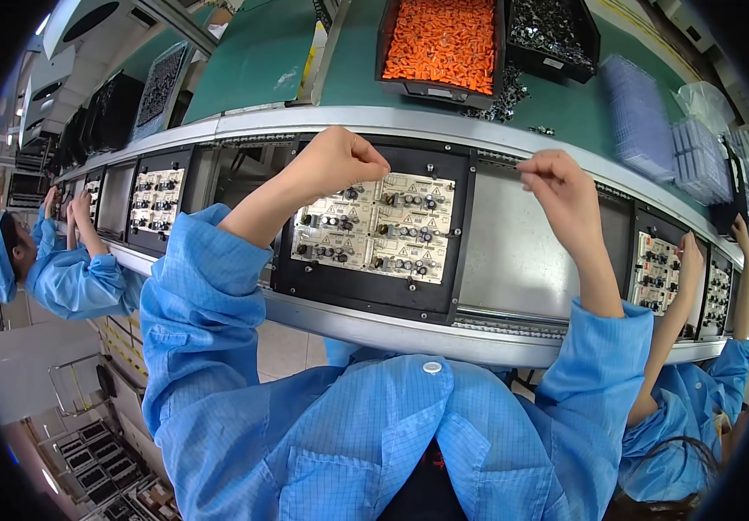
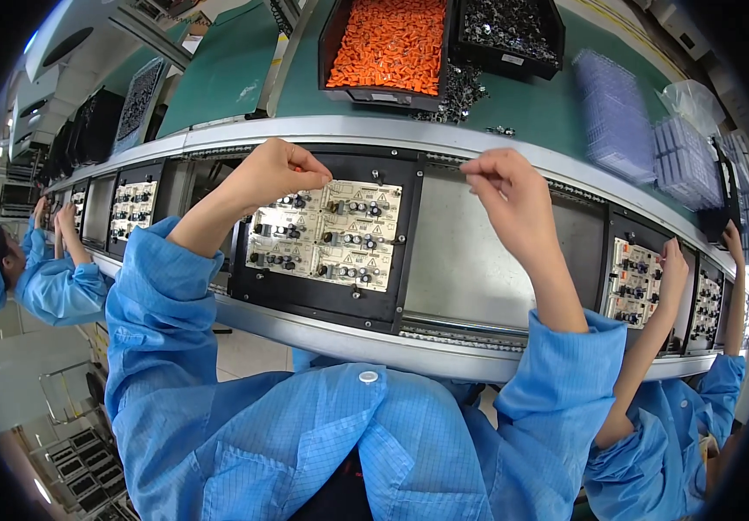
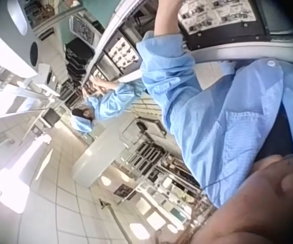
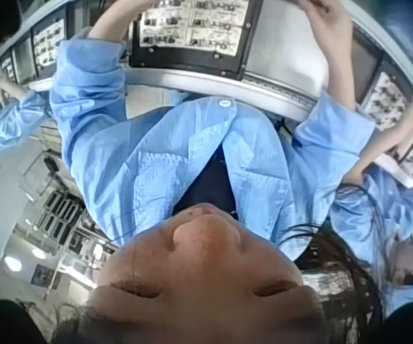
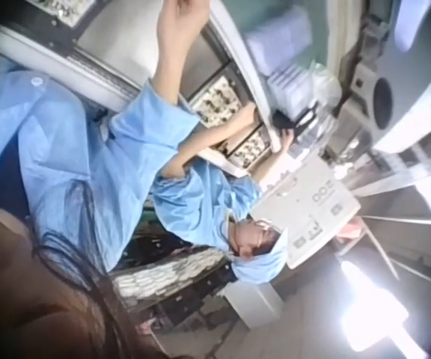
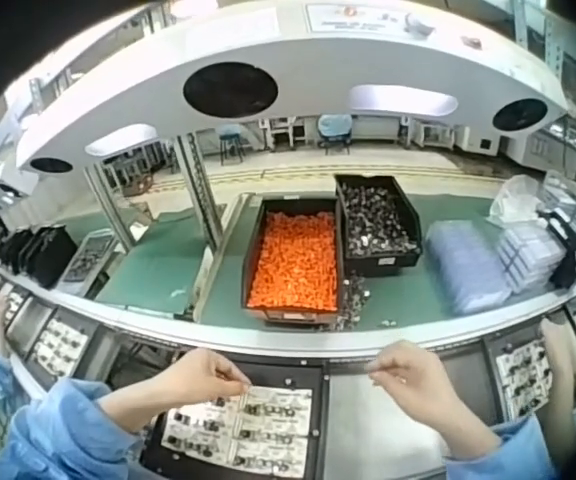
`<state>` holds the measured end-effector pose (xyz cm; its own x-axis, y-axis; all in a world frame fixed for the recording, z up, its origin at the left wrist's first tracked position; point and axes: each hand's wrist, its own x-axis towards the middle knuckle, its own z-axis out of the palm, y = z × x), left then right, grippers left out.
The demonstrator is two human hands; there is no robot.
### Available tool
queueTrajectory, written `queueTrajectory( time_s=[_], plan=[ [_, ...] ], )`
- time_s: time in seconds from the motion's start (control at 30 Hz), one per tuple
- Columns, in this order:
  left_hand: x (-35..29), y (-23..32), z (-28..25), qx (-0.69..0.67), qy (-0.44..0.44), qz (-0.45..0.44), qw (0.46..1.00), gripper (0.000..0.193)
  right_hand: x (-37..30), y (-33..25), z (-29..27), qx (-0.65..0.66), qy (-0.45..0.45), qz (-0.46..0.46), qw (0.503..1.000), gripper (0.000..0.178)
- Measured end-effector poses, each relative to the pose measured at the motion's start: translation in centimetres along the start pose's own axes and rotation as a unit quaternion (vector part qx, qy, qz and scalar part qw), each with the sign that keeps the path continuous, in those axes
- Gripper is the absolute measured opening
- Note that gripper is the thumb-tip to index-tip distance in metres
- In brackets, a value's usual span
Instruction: Assembling components onto circuit boards on an assembly line.
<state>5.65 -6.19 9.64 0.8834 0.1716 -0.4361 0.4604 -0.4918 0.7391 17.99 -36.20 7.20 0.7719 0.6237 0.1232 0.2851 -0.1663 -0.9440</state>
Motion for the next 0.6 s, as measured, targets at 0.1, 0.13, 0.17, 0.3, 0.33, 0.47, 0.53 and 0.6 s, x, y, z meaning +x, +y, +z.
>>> queueTrajectory(
  time_s=[0.1,0.13,0.17,0.3,0.33,0.47,0.53,0.6],
  plan=[
    [0.1,-0.1,0.2,0.020,0.000,0.010,1.000,0.020,-1.8,0.9,0.2,0.049,-0.002,0.030,0.998,0.013],
    [0.2,0.0,0.3,0.024,0.004,0.019,1.000,0.019,-2.2,1.3,0.2,0.070,0.006,0.043,0.997,0.013],
    [0.1,0.1,0.4,0.027,0.007,0.028,0.999,0.018,-2.5,1.7,0.2,0.091,0.013,0.057,0.994,0.013],
    [0.0,0.7,0.9,0.052,0.022,0.040,0.998,0.017,-2.5,2.5,-0.1,0.120,0.019,0.077,0.990,0.014],
    [0.0,0.8,1.2,0.055,0.020,0.038,0.998,0.017,-2.5,2.5,-0.1,0.123,0.021,0.078,0.989,0.014],
    [-0.2,1.0,2.0,0.115,0.037,0.069,0.990,0.018,-2.6,2.5,0.0,0.123,0.021,0.072,0.990,0.014],
    [-0.3,1.1,2.3,0.165,0.051,0.079,0.982,0.020,-2.6,2.5,0.0,0.118,0.016,0.069,0.991,0.015],
    [-0.3,1.1,2.5,0.191,0.056,0.085,0.976,0.020,-2.6,2.5,0.0,0.116,0.015,0.068,0.991,0.015]
  ],
)
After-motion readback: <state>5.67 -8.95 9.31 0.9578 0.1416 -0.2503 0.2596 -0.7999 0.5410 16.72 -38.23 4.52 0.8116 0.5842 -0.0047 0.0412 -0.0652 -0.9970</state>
